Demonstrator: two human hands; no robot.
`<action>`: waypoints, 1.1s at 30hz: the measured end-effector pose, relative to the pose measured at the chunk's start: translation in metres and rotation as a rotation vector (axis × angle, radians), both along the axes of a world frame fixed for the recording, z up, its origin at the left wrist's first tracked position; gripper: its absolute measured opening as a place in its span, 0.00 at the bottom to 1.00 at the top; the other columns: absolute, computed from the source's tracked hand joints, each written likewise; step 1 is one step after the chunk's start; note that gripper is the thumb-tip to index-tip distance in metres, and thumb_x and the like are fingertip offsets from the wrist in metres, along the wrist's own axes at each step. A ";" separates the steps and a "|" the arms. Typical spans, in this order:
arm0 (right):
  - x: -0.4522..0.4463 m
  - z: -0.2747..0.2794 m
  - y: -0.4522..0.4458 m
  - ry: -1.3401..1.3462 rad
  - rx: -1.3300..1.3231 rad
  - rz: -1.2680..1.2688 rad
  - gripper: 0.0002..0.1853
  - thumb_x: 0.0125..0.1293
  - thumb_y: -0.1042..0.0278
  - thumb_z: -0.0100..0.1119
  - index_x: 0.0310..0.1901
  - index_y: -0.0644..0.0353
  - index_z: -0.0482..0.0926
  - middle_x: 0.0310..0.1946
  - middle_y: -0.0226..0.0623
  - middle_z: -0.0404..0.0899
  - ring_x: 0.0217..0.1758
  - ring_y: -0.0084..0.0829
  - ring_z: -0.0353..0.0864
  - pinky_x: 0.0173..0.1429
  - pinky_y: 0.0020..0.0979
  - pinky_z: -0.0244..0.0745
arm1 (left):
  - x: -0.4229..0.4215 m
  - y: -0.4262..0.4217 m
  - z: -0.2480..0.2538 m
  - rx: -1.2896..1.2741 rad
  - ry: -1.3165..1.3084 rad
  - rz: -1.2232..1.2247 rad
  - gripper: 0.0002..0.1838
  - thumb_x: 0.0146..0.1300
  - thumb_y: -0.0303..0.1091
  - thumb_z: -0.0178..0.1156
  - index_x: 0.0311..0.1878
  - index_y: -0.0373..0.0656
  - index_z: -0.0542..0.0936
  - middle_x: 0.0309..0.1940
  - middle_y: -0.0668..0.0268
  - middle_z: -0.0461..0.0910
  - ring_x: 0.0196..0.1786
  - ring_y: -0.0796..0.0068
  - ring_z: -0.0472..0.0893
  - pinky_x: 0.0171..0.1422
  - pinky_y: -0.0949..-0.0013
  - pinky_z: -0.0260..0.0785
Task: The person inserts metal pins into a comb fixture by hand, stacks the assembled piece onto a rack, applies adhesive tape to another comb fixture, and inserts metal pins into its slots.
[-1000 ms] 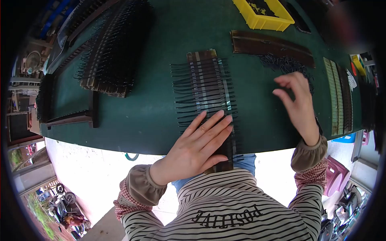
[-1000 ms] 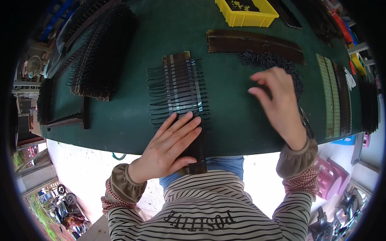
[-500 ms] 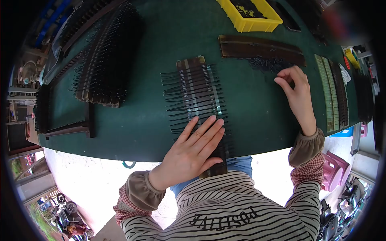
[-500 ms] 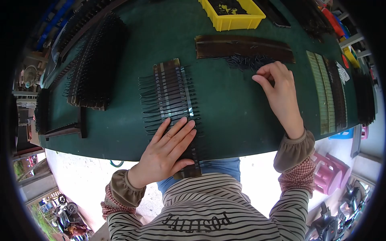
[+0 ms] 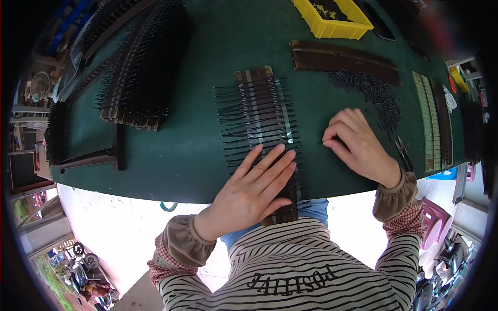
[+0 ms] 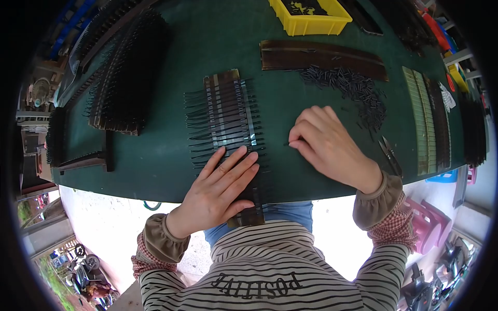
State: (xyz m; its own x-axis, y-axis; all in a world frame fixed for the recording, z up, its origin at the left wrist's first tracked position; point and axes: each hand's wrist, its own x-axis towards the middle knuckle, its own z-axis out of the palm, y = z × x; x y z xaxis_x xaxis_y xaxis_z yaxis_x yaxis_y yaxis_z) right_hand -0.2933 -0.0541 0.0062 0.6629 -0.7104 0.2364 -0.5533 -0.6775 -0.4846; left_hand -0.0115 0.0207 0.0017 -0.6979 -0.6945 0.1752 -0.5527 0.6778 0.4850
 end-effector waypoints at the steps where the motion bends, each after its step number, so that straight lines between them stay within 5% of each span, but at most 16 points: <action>1: 0.004 0.000 0.003 -0.015 0.022 0.047 0.09 0.61 0.76 0.68 0.38 0.58 0.76 0.36 0.33 0.72 0.43 0.36 0.73 0.50 0.36 0.64 | -0.001 0.000 0.000 -0.003 0.001 0.000 0.36 0.62 0.46 0.68 0.68 0.33 0.76 0.74 0.53 0.71 0.79 0.52 0.66 0.83 0.43 0.53; 18: 0.023 -0.003 0.013 -0.130 0.058 0.125 0.11 0.59 0.73 0.72 0.40 0.57 0.79 0.38 0.32 0.75 0.45 0.35 0.76 0.50 0.36 0.65 | 0.000 0.001 0.000 -0.005 -0.001 -0.001 0.36 0.61 0.46 0.69 0.69 0.33 0.76 0.74 0.51 0.70 0.79 0.51 0.66 0.83 0.43 0.53; 24: -0.027 0.005 -0.008 -0.079 -0.148 -0.454 0.13 0.58 0.77 0.70 0.45 0.62 0.81 0.44 0.41 0.78 0.52 0.46 0.76 0.60 0.41 0.71 | 0.010 0.005 0.036 -0.303 0.126 0.054 0.21 0.65 0.30 0.66 0.59 0.32 0.77 0.62 0.47 0.79 0.71 0.40 0.75 0.77 0.34 0.61; 25: -0.037 0.003 -0.012 -0.043 -0.153 -0.504 0.12 0.59 0.78 0.70 0.44 0.63 0.80 0.42 0.41 0.77 0.51 0.45 0.77 0.59 0.40 0.71 | 0.007 0.010 0.047 -0.361 0.198 0.120 0.18 0.65 0.22 0.62 0.57 0.37 0.74 0.53 0.50 0.81 0.62 0.42 0.81 0.72 0.31 0.66; 29: -0.062 -0.007 -0.025 -0.006 0.042 -0.601 0.07 0.61 0.78 0.68 0.39 0.64 0.78 0.36 0.39 0.75 0.45 0.41 0.76 0.53 0.39 0.70 | -0.005 0.024 0.093 -0.505 0.420 0.140 0.22 0.60 0.23 0.62 0.58 0.41 0.69 0.45 0.53 0.80 0.52 0.49 0.85 0.64 0.34 0.74; 33: -0.060 -0.004 -0.023 0.072 -0.086 -0.554 0.07 0.62 0.77 0.68 0.35 0.63 0.77 0.34 0.38 0.73 0.41 0.39 0.74 0.50 0.37 0.67 | -0.017 -0.001 0.100 -0.860 0.510 0.042 0.16 0.53 0.29 0.61 0.42 0.36 0.66 0.35 0.54 0.74 0.43 0.52 0.85 0.46 0.47 0.87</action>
